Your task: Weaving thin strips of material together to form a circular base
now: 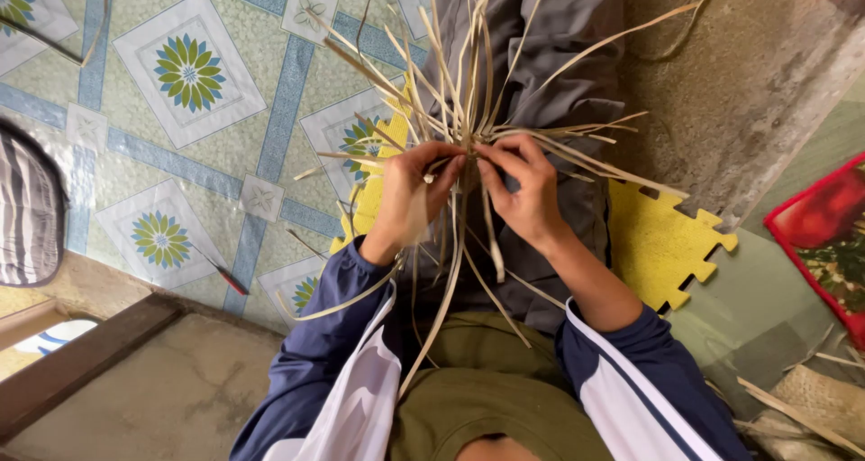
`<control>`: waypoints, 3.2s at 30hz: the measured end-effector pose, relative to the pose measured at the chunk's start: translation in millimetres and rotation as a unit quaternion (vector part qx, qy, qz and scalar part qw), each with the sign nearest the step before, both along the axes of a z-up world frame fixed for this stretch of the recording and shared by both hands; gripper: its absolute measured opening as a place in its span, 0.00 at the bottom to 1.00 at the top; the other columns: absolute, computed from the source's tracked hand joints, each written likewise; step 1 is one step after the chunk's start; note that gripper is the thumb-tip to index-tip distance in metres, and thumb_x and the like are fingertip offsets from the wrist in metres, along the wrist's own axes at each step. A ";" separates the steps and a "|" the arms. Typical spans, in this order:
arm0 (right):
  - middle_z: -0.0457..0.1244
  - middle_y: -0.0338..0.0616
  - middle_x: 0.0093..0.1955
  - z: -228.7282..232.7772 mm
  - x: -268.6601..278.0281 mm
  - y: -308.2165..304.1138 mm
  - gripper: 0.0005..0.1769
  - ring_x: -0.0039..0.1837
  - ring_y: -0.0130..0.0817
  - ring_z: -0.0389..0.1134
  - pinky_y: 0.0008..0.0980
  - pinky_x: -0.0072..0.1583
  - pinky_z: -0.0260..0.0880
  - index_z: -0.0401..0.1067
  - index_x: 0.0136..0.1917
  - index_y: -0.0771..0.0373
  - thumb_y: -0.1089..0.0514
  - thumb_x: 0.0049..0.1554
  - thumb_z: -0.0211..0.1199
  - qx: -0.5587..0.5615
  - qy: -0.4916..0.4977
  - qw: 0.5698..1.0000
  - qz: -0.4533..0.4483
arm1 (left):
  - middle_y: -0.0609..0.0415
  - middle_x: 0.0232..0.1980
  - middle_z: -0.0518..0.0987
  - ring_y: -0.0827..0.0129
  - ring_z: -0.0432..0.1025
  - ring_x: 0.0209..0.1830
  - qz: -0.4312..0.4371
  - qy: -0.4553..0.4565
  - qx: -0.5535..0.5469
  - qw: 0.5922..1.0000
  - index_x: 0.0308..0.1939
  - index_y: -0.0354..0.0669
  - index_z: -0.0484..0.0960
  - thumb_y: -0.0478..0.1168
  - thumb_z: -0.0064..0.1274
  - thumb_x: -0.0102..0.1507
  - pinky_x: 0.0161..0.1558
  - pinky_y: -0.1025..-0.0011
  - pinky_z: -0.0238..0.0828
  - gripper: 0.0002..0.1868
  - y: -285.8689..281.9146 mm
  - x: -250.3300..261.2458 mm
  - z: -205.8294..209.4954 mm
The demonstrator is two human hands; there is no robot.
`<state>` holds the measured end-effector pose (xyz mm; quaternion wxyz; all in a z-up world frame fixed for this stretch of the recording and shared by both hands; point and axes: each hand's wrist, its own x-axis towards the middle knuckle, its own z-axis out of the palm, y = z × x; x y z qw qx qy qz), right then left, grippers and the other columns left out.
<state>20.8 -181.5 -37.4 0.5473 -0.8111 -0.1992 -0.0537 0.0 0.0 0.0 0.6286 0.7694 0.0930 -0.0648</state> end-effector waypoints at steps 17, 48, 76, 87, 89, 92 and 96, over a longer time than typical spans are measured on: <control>0.65 0.44 0.45 -22.3 30.8 -9.7 0.08 0.39 0.29 0.61 0.29 0.42 0.64 0.81 0.49 0.60 0.61 0.56 0.74 0.040 0.238 0.968 0.076 | 0.43 0.35 0.84 0.71 0.77 0.38 0.016 0.058 -0.088 0.994 0.37 0.31 0.84 0.31 0.62 0.59 0.43 0.70 0.80 0.05 0.0 4.9 -2.0; 0.71 0.42 0.52 0.5 -18.2 -7.4 0.08 0.53 0.39 0.72 0.35 0.54 0.69 0.79 0.45 0.62 0.62 0.64 0.60 -0.131 -0.286 0.949 0.025 | 0.48 0.27 0.82 0.75 0.75 0.27 -0.028 0.075 -0.051 0.995 0.33 0.32 0.85 0.36 0.67 0.60 0.32 0.81 0.72 0.09 2.7 5.1 -11.6; 0.72 0.51 0.49 -1.5 -17.5 -7.9 0.04 0.53 0.49 0.75 0.39 0.49 0.77 0.80 0.48 0.66 0.70 0.60 0.67 0.153 0.169 0.974 -0.015 | 0.57 0.33 0.81 0.59 0.76 0.37 -0.145 -0.173 0.210 0.951 0.38 0.49 0.78 0.42 0.68 0.59 0.44 0.66 0.71 0.11 -1.7 -3.0 -13.3; 0.71 0.54 0.52 -28.6 -13.1 -13.5 0.33 0.48 0.27 0.73 0.24 0.47 0.78 0.61 0.73 0.65 0.71 0.58 0.68 0.306 0.392 0.867 0.036 | 0.60 0.29 0.80 0.61 0.75 0.35 -0.122 -0.126 0.137 0.975 0.35 0.51 0.78 0.39 0.68 0.57 0.44 0.71 0.65 0.11 0.2 -5.6 -12.9; 0.71 0.50 0.49 -31.5 -14.1 -12.7 0.29 0.47 0.25 0.72 0.24 0.47 0.78 0.66 0.70 0.66 0.70 0.57 0.70 0.307 0.389 0.868 0.023 | 0.58 0.30 0.82 0.62 0.77 0.34 -0.122 -0.111 0.119 0.979 0.35 0.49 0.77 0.37 0.68 0.57 0.44 0.71 0.65 0.12 -1.6 -4.8 -9.5; 0.72 0.47 0.46 -19.8 -12.9 -13.8 0.16 0.46 0.26 0.73 0.26 0.47 0.78 0.76 0.57 0.67 0.68 0.55 0.74 0.285 0.349 0.893 -0.001 | 0.53 0.32 0.84 0.62 0.79 0.33 -0.107 -0.058 0.052 0.991 0.36 0.46 0.75 0.33 0.67 0.57 0.41 0.70 0.69 0.13 -6.4 -3.0 -4.6; 0.73 0.42 0.45 7.0 -22.7 -18.6 0.06 0.45 0.30 0.75 0.26 0.47 0.76 0.83 0.45 0.62 0.66 0.54 0.78 0.168 0.200 0.963 -0.057 | 0.51 0.33 0.84 0.70 0.79 0.33 -0.033 -0.005 -0.052 0.998 0.37 0.43 0.74 0.29 0.66 0.56 0.37 0.72 0.75 0.15 -16.8 -1.8 -2.4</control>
